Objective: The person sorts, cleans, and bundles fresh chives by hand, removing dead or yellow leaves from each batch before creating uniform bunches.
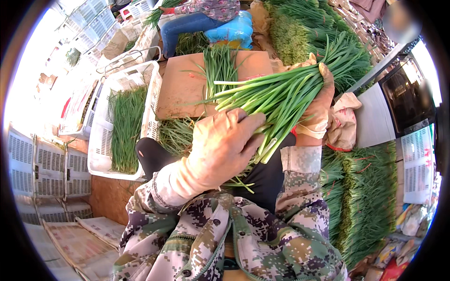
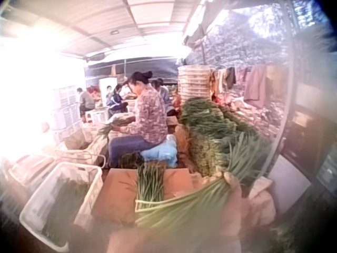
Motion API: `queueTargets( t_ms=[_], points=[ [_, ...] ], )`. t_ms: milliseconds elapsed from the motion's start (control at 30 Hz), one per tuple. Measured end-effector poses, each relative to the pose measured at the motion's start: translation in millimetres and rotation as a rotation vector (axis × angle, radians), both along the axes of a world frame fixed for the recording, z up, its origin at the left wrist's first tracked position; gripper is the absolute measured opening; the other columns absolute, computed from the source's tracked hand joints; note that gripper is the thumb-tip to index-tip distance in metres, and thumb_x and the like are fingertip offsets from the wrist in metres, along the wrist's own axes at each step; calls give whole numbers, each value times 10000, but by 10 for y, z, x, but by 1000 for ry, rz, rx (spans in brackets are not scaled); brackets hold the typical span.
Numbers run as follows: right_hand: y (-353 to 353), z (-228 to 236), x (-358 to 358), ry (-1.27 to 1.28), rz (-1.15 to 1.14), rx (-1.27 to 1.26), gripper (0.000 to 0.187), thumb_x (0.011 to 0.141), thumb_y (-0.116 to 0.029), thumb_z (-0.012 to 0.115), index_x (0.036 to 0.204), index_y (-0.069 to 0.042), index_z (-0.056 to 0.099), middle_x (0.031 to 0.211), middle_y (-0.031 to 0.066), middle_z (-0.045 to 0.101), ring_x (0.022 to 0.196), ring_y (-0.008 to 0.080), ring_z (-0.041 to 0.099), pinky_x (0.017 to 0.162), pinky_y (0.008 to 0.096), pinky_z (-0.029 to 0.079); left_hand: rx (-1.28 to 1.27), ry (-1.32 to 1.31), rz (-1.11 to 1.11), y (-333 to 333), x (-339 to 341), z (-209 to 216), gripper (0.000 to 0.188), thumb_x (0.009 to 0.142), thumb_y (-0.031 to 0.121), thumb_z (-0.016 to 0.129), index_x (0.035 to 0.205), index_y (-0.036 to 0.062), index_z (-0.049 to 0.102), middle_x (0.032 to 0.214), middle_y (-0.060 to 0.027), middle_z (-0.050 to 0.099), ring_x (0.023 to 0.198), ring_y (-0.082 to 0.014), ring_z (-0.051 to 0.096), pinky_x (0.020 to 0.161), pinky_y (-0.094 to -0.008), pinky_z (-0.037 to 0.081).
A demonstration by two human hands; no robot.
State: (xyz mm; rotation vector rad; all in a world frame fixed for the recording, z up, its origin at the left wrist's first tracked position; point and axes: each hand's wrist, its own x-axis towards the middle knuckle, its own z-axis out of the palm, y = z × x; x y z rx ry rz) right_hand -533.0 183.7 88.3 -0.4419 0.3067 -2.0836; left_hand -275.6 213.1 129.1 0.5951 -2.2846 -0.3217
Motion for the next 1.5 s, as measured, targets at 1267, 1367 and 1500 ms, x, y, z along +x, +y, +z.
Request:
queueTargets(
  t_ms=[1267, 1367, 1500],
  points=[
    [113, -419, -508, -188, 346, -103, 280, 921, -372, 607, 978, -100, 640, 938, 78, 687, 861, 254, 654, 830, 422, 540, 410, 383, -68, 79, 257, -237, 196, 807, -11, 736, 992, 46, 703, 766, -80, 696, 558, -192, 641, 546, -284, 517],
    [118, -335, -307, -142, 254, -68, 287, 919, -369, 610, 983, -93, 658, 959, 79, 691, 891, 257, 659, 841, 428, 543, 365, 488, -154, 152, 41, -139, 241, 811, -83, 704, 1038, -2, 698, 854, -49, 724, 652, -64, 625, 600, -219, 497],
    [138, -312, -270, -158, 175, -21, 281, 915, -346, 609, 982, -78, 658, 960, 81, 682, 924, 243, 652, 844, 427, 545, 324, 328, -94, 98, -157, -107, 259, 817, -65, 688, 1069, -6, 697, 825, -113, 713, 572, -106, 610, 567, -228, 489]
  ],
)
